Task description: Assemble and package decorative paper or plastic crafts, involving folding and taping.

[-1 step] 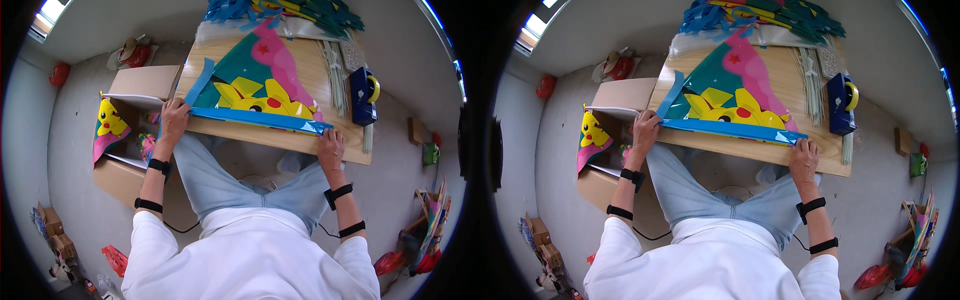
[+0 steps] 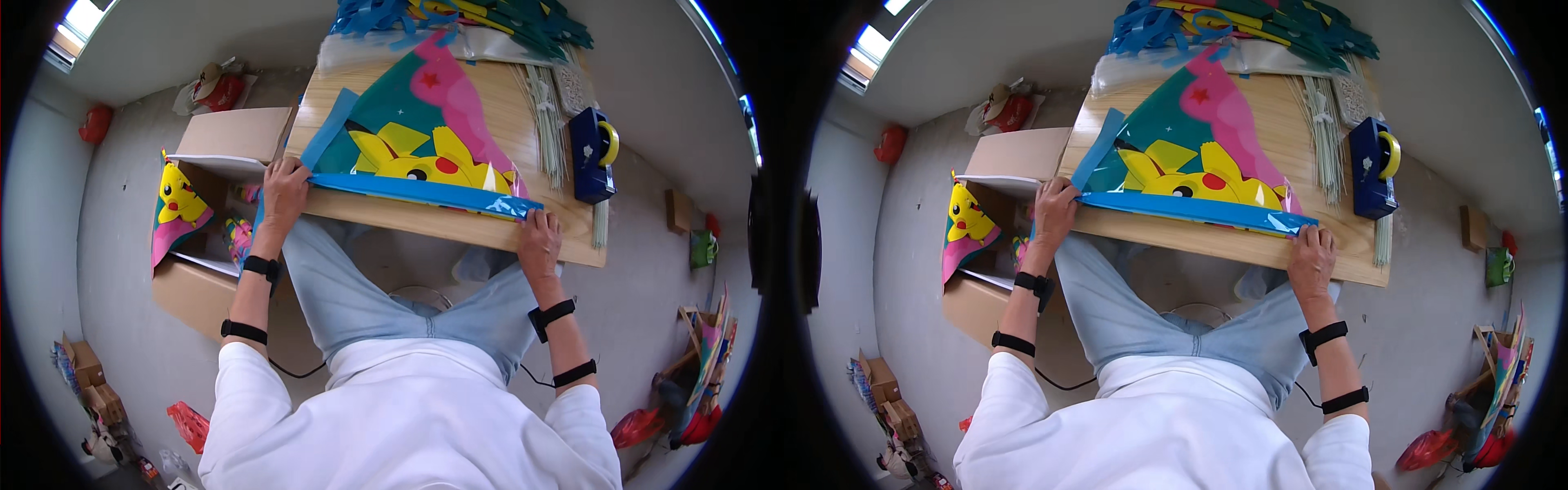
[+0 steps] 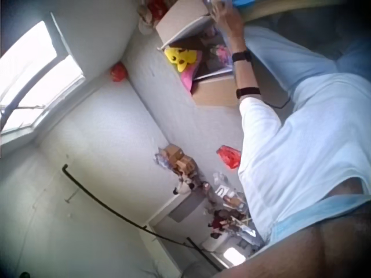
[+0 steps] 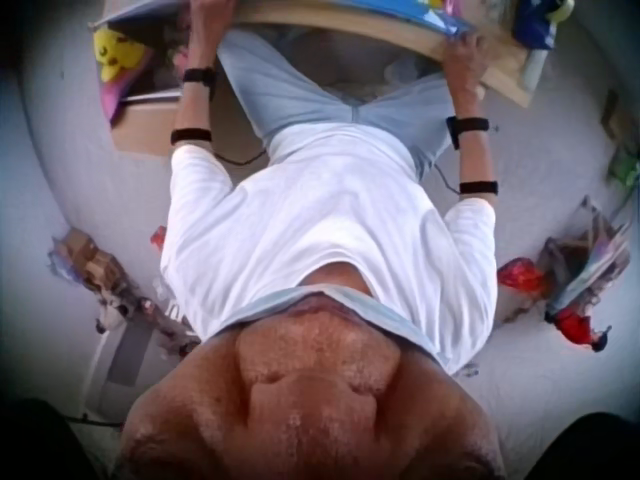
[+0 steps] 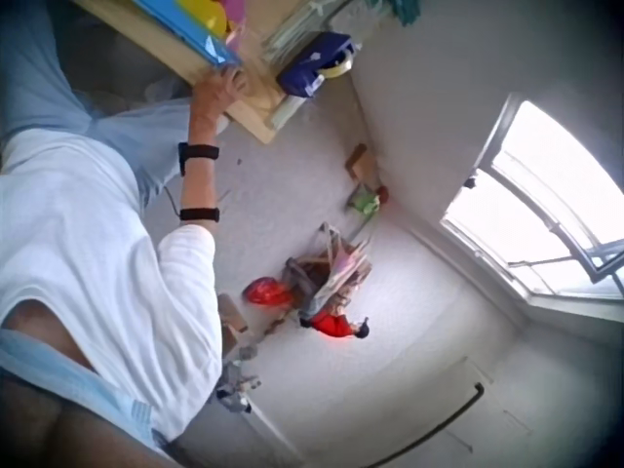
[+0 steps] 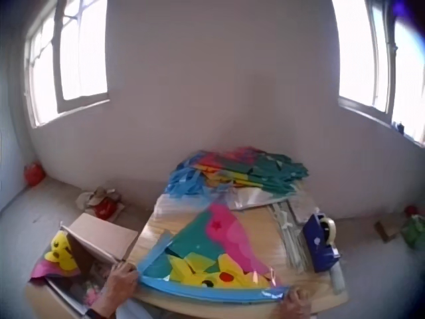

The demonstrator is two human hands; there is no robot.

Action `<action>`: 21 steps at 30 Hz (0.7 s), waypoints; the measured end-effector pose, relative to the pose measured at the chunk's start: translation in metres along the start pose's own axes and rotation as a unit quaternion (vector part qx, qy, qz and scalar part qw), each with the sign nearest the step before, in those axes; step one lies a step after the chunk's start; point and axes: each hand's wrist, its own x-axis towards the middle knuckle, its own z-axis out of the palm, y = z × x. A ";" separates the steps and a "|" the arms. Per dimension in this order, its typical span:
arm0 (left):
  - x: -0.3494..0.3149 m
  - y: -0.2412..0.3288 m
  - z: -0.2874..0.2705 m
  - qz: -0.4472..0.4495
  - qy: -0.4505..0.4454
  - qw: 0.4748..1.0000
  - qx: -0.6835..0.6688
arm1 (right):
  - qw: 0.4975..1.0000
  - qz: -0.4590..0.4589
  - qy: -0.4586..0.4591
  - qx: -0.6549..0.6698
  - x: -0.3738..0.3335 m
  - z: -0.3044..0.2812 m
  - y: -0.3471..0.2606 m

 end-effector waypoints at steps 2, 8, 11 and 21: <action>0.007 -0.004 0.011 -0.038 -0.004 0.999 0.018 | 1.000 0.001 -0.007 0.001 -0.001 0.000 -0.002; 0.018 -0.008 -0.006 -0.079 -0.039 0.996 -0.012 | 1.000 0.005 -0.009 0.003 -0.003 0.003 0.000; 0.019 0.009 -0.032 -0.074 -0.066 0.995 0.022 | 1.000 -0.002 0.007 -0.001 -0.002 0.005 -0.001; 0.040 0.082 0.007 0.031 -0.172 0.977 -0.120 | 1.000 0.012 0.003 0.002 -0.001 0.003 -0.003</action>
